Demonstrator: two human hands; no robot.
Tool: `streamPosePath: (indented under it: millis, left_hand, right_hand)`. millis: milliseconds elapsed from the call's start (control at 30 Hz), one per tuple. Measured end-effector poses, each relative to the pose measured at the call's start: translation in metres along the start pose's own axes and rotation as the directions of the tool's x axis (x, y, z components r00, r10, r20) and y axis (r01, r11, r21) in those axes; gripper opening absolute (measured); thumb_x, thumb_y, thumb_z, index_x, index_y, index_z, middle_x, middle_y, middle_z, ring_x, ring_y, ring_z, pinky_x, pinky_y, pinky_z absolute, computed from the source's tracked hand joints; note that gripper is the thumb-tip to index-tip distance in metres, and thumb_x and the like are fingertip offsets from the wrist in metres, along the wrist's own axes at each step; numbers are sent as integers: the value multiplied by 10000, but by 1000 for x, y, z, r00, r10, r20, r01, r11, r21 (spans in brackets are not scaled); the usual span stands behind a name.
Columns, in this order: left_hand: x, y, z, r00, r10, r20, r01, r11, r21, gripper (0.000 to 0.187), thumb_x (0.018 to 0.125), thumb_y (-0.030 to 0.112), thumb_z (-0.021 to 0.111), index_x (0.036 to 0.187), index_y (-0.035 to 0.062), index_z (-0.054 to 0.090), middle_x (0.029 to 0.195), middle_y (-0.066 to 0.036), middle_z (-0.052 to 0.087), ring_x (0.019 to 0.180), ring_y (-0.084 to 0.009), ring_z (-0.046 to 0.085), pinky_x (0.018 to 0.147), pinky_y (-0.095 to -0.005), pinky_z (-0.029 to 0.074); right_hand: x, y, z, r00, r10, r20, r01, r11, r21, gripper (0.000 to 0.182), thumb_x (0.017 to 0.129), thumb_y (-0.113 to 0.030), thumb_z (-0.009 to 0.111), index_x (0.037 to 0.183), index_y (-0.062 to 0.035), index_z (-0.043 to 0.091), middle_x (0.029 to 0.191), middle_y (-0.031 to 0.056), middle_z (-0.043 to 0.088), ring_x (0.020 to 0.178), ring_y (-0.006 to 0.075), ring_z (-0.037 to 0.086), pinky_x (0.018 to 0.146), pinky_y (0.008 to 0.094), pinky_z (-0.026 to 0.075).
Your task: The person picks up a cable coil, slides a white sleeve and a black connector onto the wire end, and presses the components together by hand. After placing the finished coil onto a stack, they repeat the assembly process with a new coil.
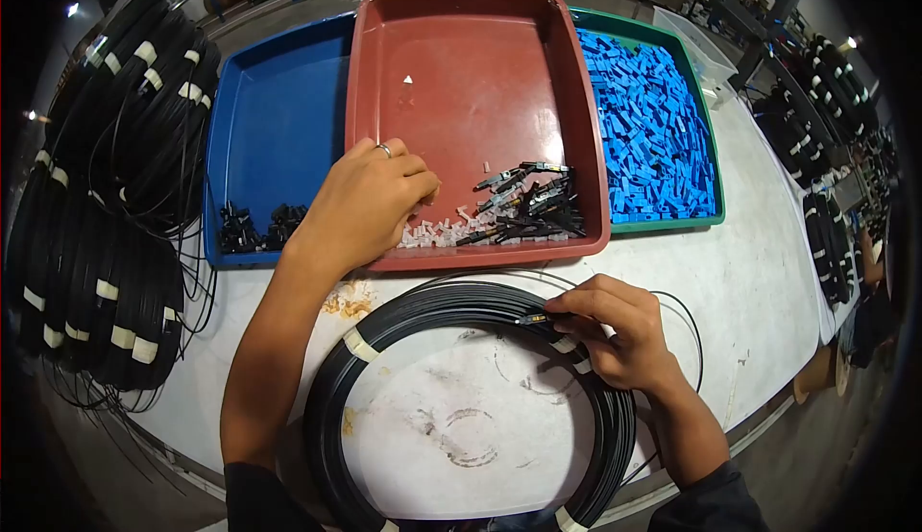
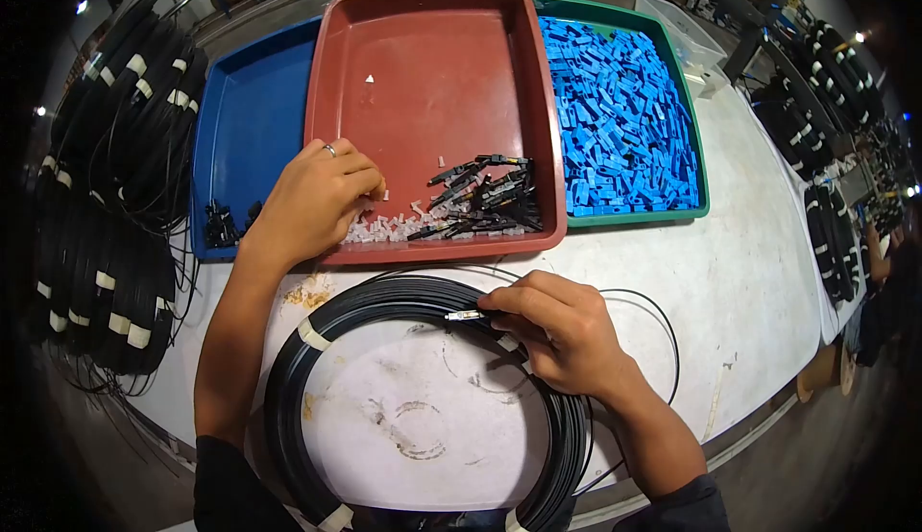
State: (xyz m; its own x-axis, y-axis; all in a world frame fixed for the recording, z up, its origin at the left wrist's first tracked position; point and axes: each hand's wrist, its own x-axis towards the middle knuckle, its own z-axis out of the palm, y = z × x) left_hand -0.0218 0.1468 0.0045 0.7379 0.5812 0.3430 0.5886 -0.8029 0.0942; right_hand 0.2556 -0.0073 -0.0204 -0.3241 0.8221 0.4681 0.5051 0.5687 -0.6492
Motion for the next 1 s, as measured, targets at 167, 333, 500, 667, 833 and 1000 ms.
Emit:
streamPosePath:
  millis: [167, 333, 500, 667, 833, 1000]
  left_hand:
    - [-7, 1, -2, 995, 60, -80, -62, 998, -25, 127, 749, -12, 723, 861, 47, 730, 863, -69, 722, 871, -252, 653, 812, -357, 485]
    - [5, 12, -3, 988, -112, -106, 56, 900, -433, 151, 793, -39, 743, 940, -10, 757, 877, -110, 760, 799, -194, 713, 763, -310, 558]
    - [2, 38, -9, 945, -320, -71, 156, 631, -760, 164, 862, -14, 775, 1016, -67, 754, 932, -129, 774, 829, -141, 732, 771, -266, 590]
    - [-4, 76, -18, 929, -371, -7, 128, 338, -932, 152, 889, -22, 755, 1037, -56, 744, 946, -128, 763, 865, -153, 735, 788, -245, 587]
    - [-12, 109, -20, 929, -359, 88, 206, 305, -930, 160, 912, 48, 760, 1052, -27, 744, 949, -86, 755, 872, -131, 716, 795, -252, 568]
    - [-26, 118, 2, 904, -417, 95, 246, 324, -914, 186, 888, 40, 781, 1051, -31, 726, 956, -94, 756, 903, -146, 721, 845, -267, 573]
  right_hand:
    - [-1, 0, 1, 999, 43, 14, -43, 999, -3, 302, 780, 92, 741, 1062, -12, 724, 843, 121, 671, 702, 266, 672, 615, 348, 516]
    - [0, -1, 0, 998, 60, -22, -59, 997, 58, 280, 795, 85, 733, 1058, -10, 727, 838, 123, 670, 707, 270, 669, 620, 345, 516]
    - [-1, 3, 1, 999, -28, -38, 28, 999, 21, 267, 803, 65, 732, 1059, -8, 724, 839, 128, 671, 737, 289, 671, 643, 368, 526]
    - [-3, 2, 2, 992, -33, -122, 30, 999, -29, 236, 807, 50, 730, 1033, -16, 719, 871, 129, 686, 747, 293, 674, 646, 369, 532]
    - [-3, 5, 2, 973, -83, -216, 74, 996, -52, 225, 792, 23, 766, 1008, -30, 728, 900, 119, 704, 734, 265, 678, 605, 335, 522]
    - [-3, -1, 1, 940, -91, -329, 104, 994, 19, 204, 818, 5, 772, 1019, -21, 745, 922, 98, 747, 679, 164, 649, 568, 275, 477]
